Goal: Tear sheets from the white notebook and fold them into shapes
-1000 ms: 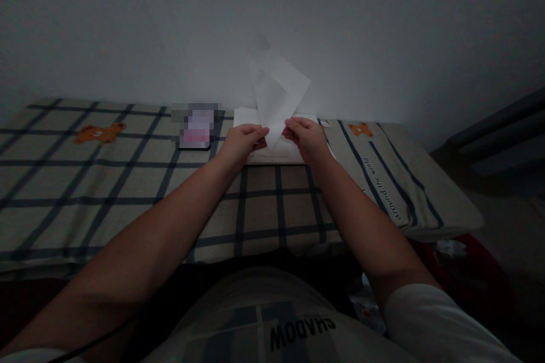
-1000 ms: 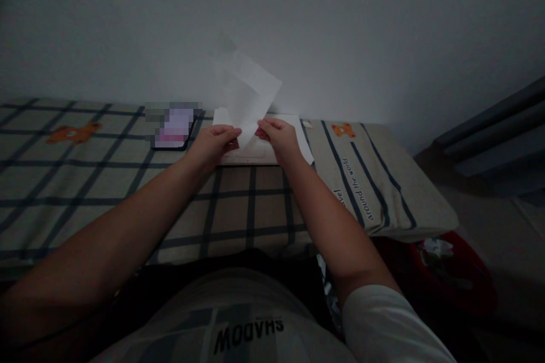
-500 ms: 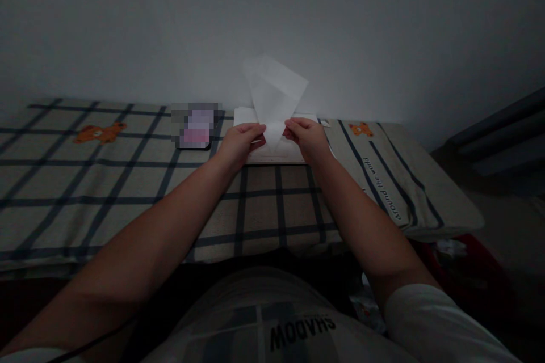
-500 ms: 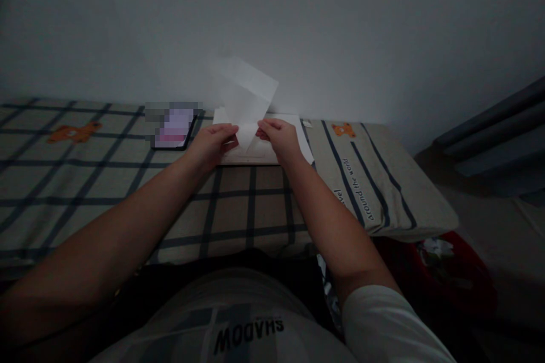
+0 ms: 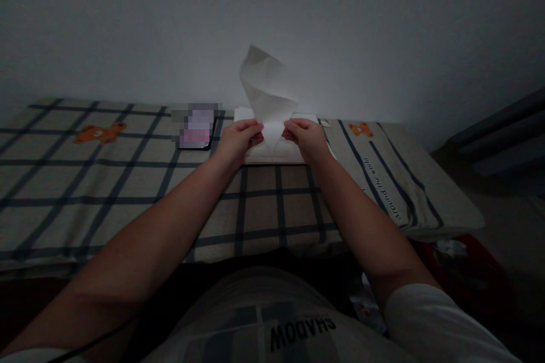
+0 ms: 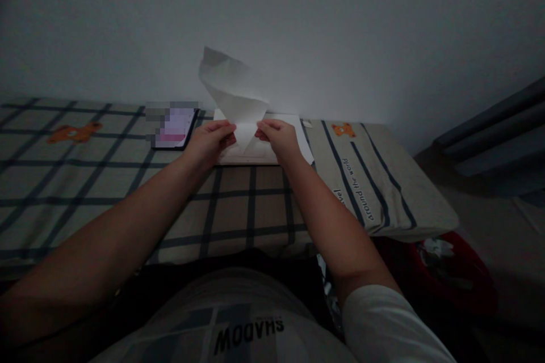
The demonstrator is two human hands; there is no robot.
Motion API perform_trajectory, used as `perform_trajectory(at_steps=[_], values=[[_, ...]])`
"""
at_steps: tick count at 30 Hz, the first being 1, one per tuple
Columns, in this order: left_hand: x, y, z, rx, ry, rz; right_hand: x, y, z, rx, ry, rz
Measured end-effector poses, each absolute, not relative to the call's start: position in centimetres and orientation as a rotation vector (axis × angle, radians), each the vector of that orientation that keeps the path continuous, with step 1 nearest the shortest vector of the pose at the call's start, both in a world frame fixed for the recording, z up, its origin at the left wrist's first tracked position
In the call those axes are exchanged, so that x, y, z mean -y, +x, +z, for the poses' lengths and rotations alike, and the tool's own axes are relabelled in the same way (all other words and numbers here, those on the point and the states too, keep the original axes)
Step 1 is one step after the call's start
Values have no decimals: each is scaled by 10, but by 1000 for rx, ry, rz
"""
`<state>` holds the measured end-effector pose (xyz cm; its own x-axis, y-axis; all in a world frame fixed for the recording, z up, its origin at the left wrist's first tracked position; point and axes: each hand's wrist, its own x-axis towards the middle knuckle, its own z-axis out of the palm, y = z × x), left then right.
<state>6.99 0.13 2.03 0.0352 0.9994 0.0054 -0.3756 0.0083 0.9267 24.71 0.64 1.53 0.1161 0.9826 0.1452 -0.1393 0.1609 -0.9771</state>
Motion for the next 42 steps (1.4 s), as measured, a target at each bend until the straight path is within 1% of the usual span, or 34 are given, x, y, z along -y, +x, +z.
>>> perform_trajectory(at_steps=[23,33,38,42], values=[[-3,70,23,-952,854,1433,-2,244,19,1053,-1071,1163],[-6,70,24,-1036,819,1469,2,244,23,1007,-1114,1267],[-5,72,24,-1029,800,1425,-1,245,25,909,-1112,1227],[-4,71,23,-996,808,1411,-4,245,22,943,-1117,1158]])
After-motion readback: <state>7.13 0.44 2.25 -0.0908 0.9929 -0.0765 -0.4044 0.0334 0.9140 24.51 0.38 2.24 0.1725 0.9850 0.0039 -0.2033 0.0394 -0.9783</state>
